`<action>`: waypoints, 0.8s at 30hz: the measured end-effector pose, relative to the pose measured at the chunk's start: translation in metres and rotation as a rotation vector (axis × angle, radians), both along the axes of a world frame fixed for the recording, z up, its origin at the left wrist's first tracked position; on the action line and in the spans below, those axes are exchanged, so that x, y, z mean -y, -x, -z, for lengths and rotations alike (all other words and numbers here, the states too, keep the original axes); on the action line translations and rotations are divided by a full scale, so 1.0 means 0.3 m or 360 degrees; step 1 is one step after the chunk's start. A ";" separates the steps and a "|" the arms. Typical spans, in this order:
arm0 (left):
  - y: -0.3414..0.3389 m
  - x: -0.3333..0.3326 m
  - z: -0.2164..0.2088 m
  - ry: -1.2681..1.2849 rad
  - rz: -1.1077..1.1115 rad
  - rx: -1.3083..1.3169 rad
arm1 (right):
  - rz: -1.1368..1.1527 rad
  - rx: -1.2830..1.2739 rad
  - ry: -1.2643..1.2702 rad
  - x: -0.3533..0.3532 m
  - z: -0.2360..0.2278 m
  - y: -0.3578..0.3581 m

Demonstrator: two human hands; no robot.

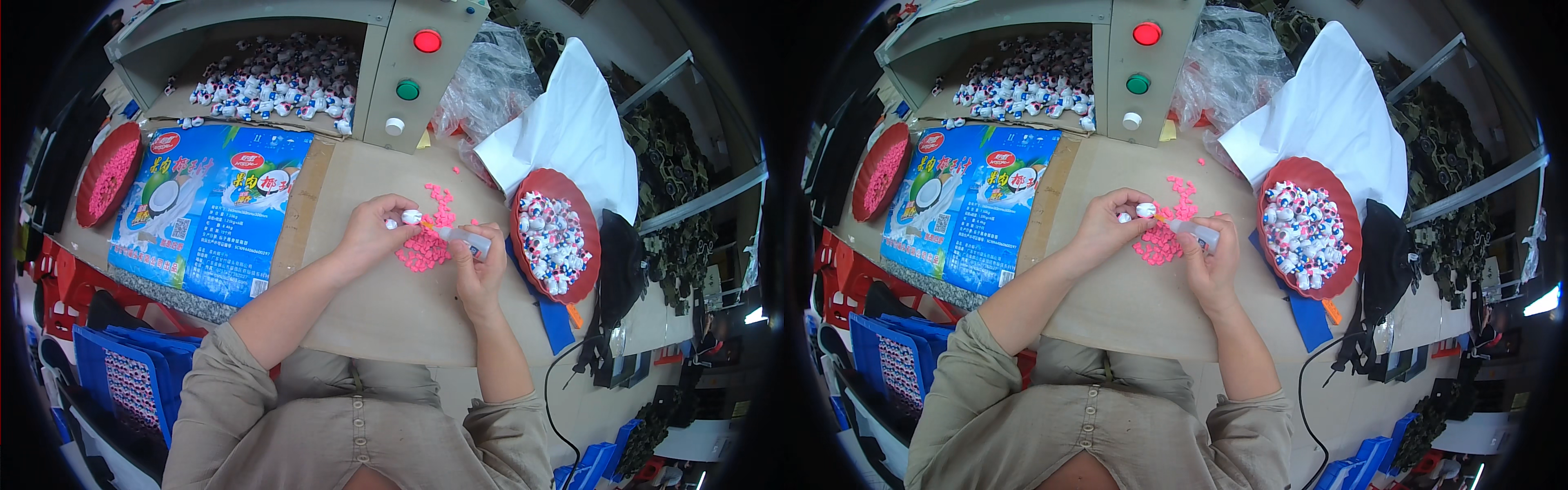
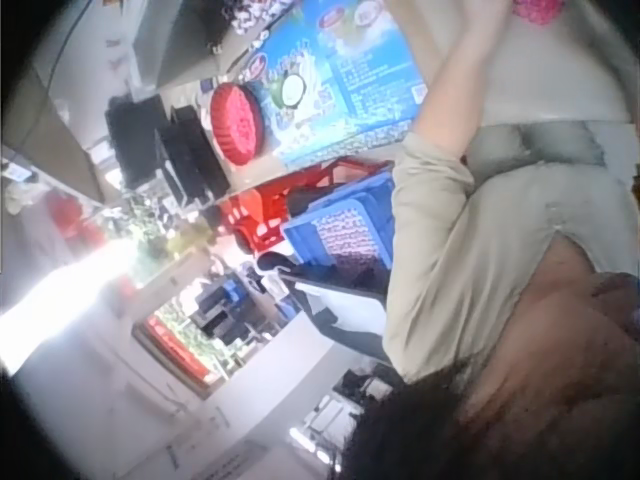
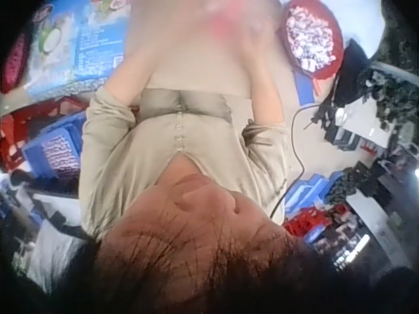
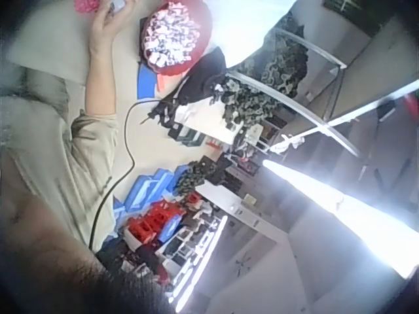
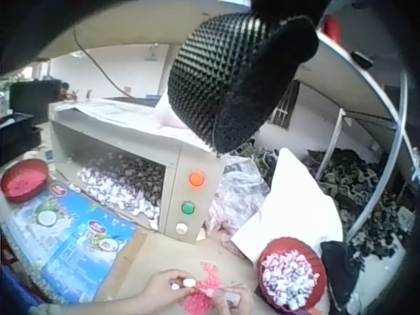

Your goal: The person assembles toy figures by gluing pink pieces onto white and black bases with a glue bottle.

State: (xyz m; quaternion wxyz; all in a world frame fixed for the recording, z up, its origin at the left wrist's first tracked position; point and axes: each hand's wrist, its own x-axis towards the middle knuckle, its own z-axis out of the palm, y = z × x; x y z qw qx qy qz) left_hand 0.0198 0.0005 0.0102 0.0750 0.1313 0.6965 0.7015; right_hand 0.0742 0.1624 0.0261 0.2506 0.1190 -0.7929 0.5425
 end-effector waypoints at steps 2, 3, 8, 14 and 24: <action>0.001 -0.001 0.003 0.0004 0.0004 -0.0004 | 0.0002 -0.0042 -0.0060 0.000 0.003 0.002; 0.001 -0.001 0.004 0.0008 0.0009 -0.0009 | 0.0002 -0.0041 -0.0061 0.003 0.003 0.000; -0.004 0.004 -0.008 -0.0026 0.0002 0.0027 | -0.0070 0.0196 0.1062 -0.015 -0.016 0.010; -0.008 0.006 -0.009 -0.0044 0.0150 0.0022 | -0.0074 0.0381 0.1111 -0.076 -0.019 0.032; -0.007 0.013 -0.013 -0.0023 0.0203 0.0053 | -0.0369 0.0765 0.1306 -0.108 -0.036 0.025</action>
